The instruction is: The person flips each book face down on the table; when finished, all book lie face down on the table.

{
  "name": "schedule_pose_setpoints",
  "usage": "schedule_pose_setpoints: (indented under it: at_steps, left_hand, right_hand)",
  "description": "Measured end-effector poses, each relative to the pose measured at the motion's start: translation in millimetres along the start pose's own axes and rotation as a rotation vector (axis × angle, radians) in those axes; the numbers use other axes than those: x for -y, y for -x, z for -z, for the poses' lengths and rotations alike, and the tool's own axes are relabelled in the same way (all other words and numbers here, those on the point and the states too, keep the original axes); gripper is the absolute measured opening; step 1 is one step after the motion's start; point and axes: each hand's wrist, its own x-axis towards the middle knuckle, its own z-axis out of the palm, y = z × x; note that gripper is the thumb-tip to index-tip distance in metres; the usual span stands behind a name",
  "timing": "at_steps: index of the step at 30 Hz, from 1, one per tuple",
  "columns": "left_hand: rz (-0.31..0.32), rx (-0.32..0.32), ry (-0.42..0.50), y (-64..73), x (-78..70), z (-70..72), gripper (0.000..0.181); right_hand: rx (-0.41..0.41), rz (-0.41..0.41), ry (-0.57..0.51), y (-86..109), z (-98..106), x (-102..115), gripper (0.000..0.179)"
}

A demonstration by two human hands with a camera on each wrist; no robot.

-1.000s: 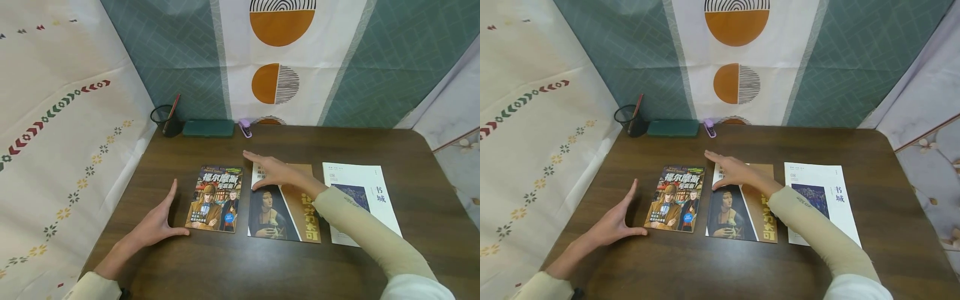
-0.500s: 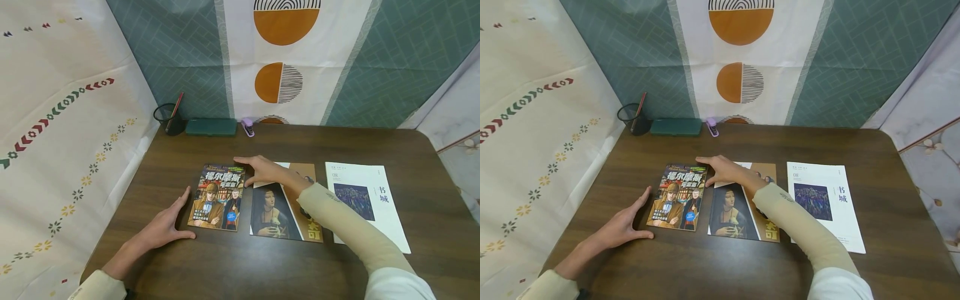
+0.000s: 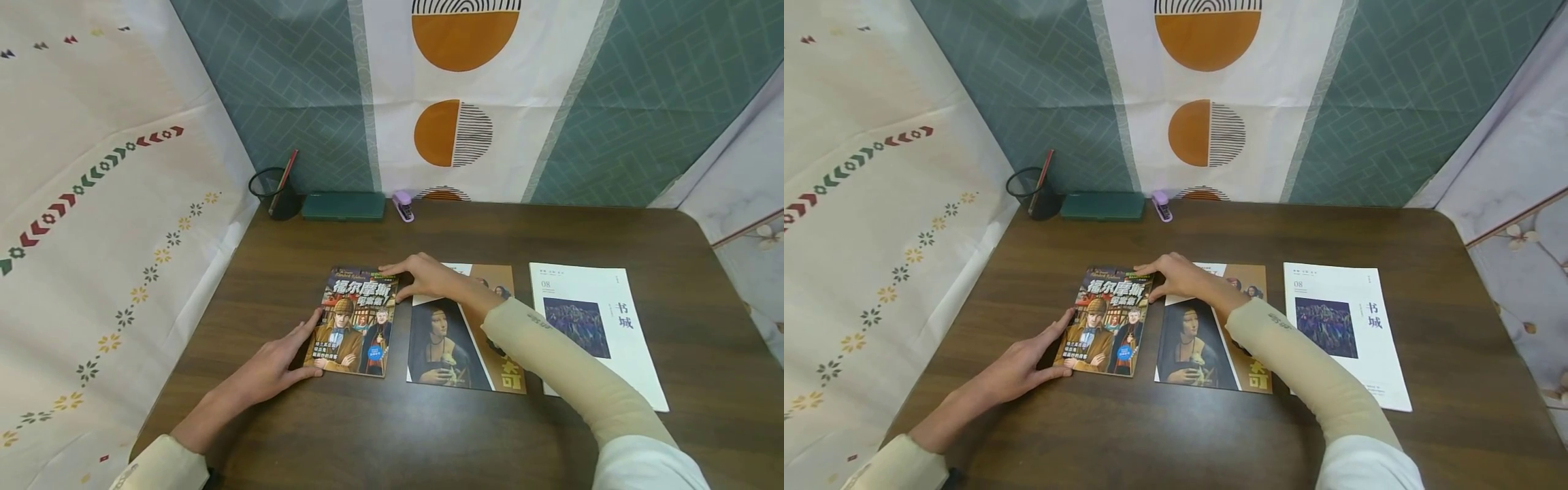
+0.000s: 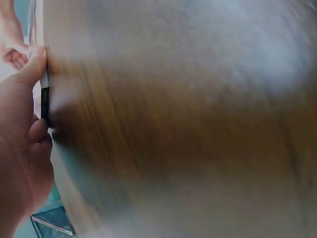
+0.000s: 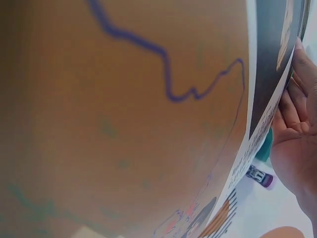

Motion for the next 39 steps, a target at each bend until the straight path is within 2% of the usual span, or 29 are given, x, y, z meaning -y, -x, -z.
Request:
schedule_pose_setpoints:
  at_steps: [4, 10, 12, 15, 19, 22, 27, 32, 39]
  left_hand:
    - [-0.113, -0.027, -0.118, -0.7, 1.8, 0.7, 0.098]
    - [-0.369, -0.135, -0.352, -2.5, 6.2, -0.1, 0.081]
    - [-0.427, -0.177, -0.398, -2.9, 6.3, 0.2, 0.072]
    - [-0.479, -0.242, -0.423, -3.6, 4.6, 4.2, 0.066]
    - [-0.483, -0.316, -0.416, -5.4, 0.7, 14.9, 0.064]
    - [-0.462, -0.333, -0.398, -6.1, -2.4, 23.2, 0.064]
    - [-0.444, -0.332, -0.378, -6.0, -6.1, 32.2, 0.064]
    - [-0.441, -0.345, -0.361, -5.2, -2.5, 33.4, 0.064]
    - [-0.403, -0.297, -0.317, -1.9, 3.4, 30.7, 0.069]
  right_hand:
    - [0.000, -0.001, 0.003, -0.9, 0, 1, 0.066]
    - [0.012, 0.005, 0.007, -1.6, 0, -2, 0.065]
    - [0.017, 0.011, 0.007, -1.7, 1, -3, 0.065]
    - [0.021, 0.016, 0.020, -2.2, 2, -3, 0.066]
    - [0.030, 0.008, 0.050, -2.6, 3, -2, 0.071]
    - [0.032, 0.006, 0.070, -2.7, 2, -1, 0.075]
    - [0.021, 0.023, 0.067, -2.8, -1, -1, 0.070]
    - [0.045, 0.032, 0.039, -3.3, 0, -3, 0.061]
    - [0.073, 0.073, 0.008, -3.4, 8, -4, 0.052]
